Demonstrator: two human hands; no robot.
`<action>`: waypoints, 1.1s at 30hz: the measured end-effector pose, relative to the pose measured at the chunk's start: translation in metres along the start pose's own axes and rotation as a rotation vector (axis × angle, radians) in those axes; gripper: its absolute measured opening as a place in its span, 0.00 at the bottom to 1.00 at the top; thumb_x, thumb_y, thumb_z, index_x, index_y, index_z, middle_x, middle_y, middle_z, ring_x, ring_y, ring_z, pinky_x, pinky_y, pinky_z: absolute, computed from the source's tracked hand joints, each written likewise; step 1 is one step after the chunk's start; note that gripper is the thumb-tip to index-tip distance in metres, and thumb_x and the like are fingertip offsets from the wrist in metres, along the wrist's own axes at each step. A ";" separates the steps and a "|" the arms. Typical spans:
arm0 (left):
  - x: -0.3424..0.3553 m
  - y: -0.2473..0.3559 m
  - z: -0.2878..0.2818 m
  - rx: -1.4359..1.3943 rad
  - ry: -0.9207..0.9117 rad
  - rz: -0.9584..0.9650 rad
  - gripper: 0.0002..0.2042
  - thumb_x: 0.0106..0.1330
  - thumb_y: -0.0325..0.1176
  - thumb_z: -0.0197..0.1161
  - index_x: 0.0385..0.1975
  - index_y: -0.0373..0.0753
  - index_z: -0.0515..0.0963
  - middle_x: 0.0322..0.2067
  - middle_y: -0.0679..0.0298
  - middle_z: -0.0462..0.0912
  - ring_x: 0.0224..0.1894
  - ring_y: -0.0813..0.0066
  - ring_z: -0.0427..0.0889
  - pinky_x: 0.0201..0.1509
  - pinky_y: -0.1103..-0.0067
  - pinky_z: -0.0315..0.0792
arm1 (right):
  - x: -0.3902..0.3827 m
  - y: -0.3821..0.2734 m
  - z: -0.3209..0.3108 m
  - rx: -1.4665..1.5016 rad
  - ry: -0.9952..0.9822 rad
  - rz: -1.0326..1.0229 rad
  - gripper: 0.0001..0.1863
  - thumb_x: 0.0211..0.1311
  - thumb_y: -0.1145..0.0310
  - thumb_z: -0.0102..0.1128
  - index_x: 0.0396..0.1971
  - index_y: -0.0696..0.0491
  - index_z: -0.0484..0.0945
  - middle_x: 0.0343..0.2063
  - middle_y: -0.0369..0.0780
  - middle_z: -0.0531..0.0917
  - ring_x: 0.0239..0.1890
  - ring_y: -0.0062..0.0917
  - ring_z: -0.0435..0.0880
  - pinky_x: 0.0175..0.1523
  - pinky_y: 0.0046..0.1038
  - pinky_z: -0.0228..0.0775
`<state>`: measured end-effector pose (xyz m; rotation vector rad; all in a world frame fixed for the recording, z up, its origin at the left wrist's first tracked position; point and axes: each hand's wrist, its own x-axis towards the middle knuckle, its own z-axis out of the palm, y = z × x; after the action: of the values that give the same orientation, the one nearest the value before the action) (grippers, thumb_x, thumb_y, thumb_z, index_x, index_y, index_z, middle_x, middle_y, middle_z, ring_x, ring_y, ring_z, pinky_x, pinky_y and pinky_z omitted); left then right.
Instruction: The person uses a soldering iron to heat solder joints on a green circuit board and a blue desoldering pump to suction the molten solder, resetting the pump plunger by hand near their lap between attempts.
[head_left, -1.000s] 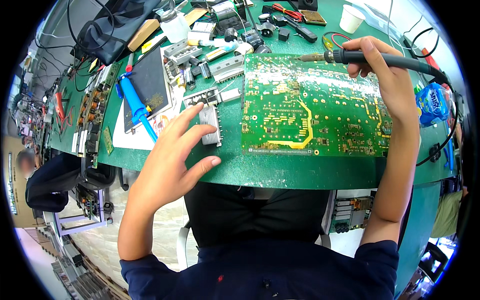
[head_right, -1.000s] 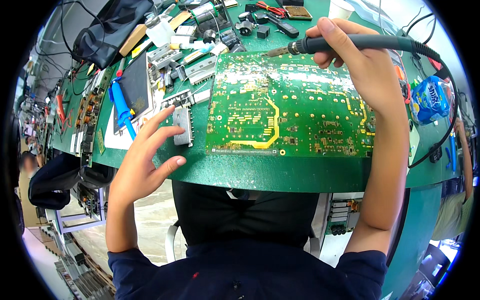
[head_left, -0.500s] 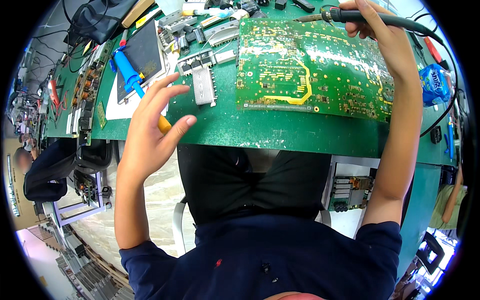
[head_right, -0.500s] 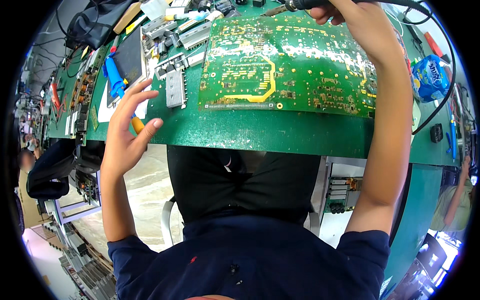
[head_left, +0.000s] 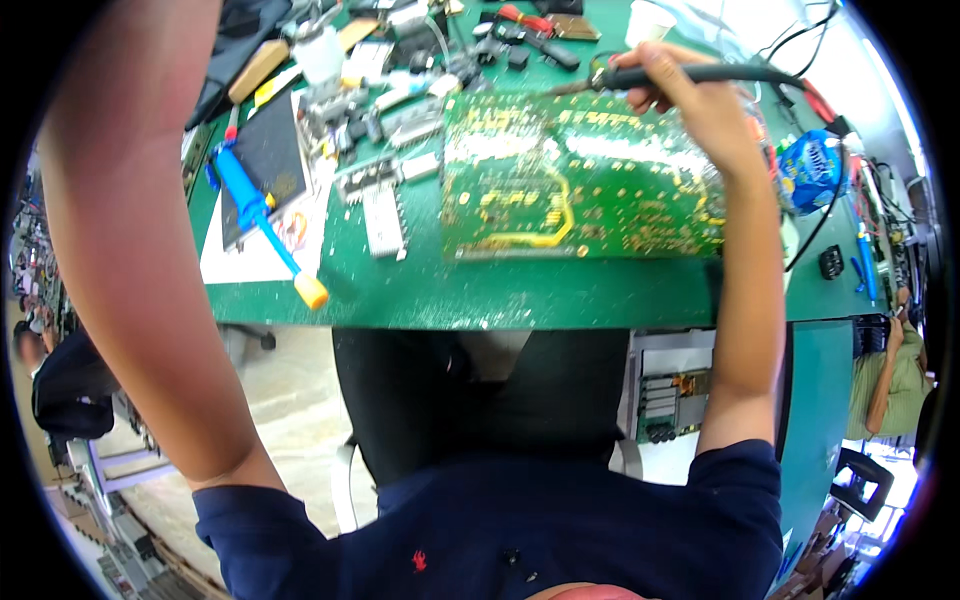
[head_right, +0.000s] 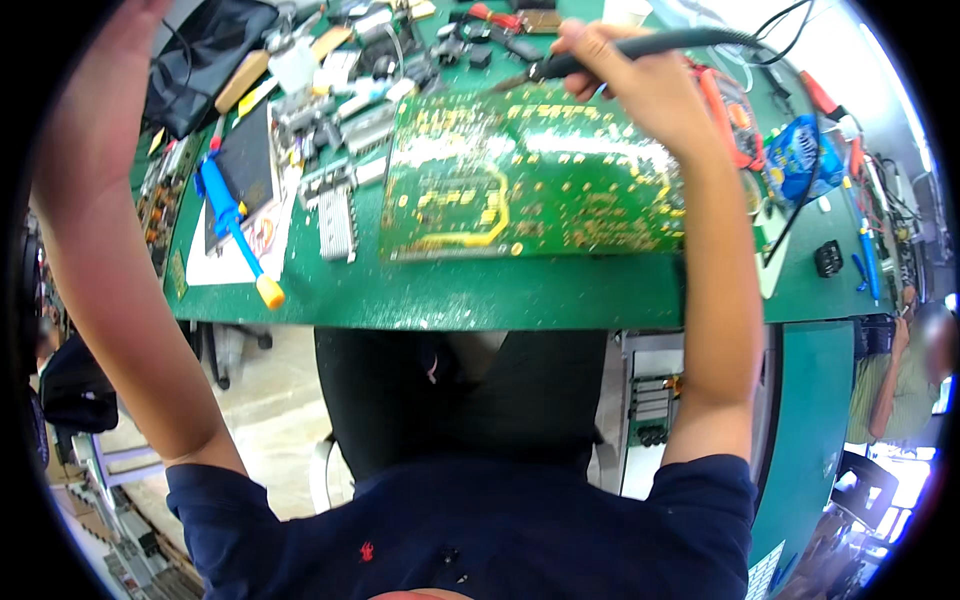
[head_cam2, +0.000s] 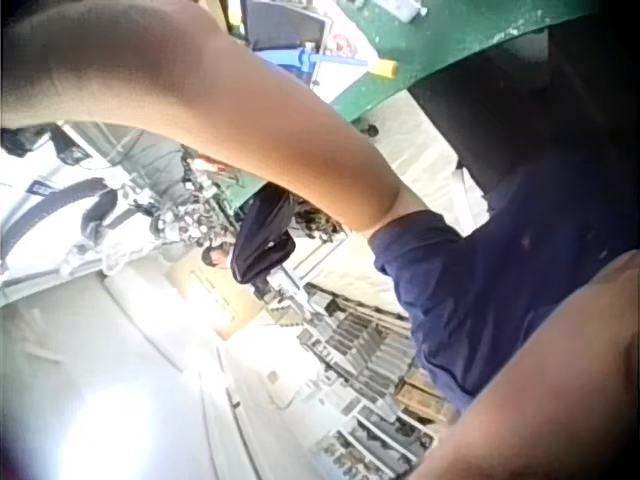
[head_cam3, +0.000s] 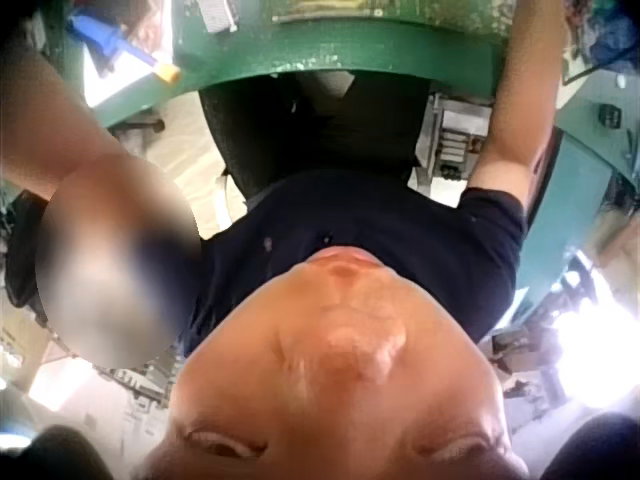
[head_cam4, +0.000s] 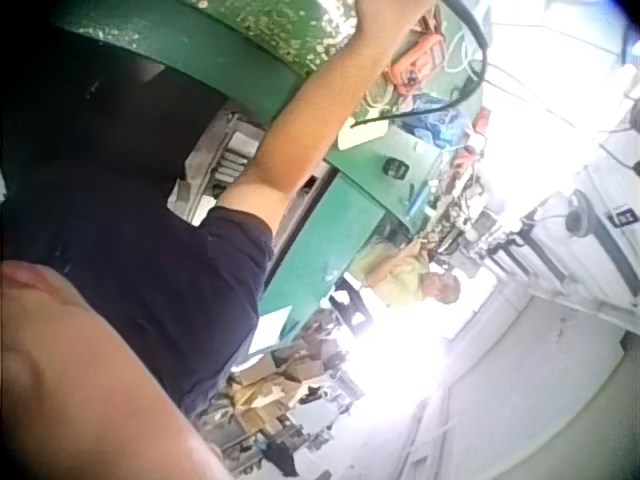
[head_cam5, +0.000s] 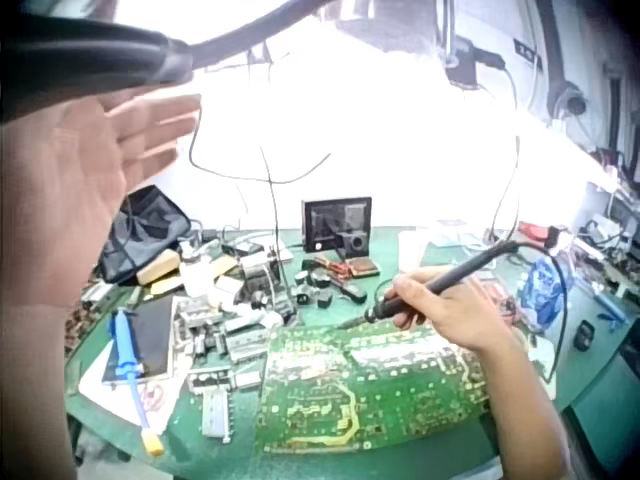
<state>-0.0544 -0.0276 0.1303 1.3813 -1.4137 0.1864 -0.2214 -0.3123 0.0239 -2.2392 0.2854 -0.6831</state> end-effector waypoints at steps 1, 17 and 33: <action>0.013 0.014 0.040 0.029 0.027 -0.058 0.42 0.63 0.56 0.55 0.61 0.19 0.58 0.63 0.38 0.62 0.68 0.49 0.58 0.71 0.59 0.49 | -0.009 0.006 -0.011 -0.004 0.039 0.031 0.25 0.69 0.46 0.54 0.35 0.56 0.82 0.23 0.35 0.83 0.27 0.15 0.81 0.33 0.17 0.69; 0.049 -0.046 0.058 0.331 -0.035 -0.032 0.40 0.65 0.58 0.57 0.59 0.21 0.64 0.58 0.34 0.69 0.64 0.45 0.68 0.66 0.64 0.62 | -0.005 -0.015 0.006 0.133 0.046 0.120 0.24 0.66 0.48 0.59 0.33 0.58 0.82 0.22 0.36 0.82 0.28 0.16 0.81 0.35 0.20 0.71; 0.042 -0.074 0.052 0.494 0.168 0.873 0.09 0.54 0.20 0.65 0.35 0.34 0.76 0.33 0.57 0.79 0.34 0.61 0.80 0.37 0.76 0.72 | -0.004 -0.011 0.005 0.086 0.054 0.096 0.26 0.65 0.47 0.60 0.38 0.58 0.84 0.22 0.38 0.83 0.27 0.19 0.82 0.35 0.20 0.71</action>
<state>-0.0141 -0.1139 0.1010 0.9889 -1.8143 1.2538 -0.2214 -0.2999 0.0274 -2.1139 0.3806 -0.6923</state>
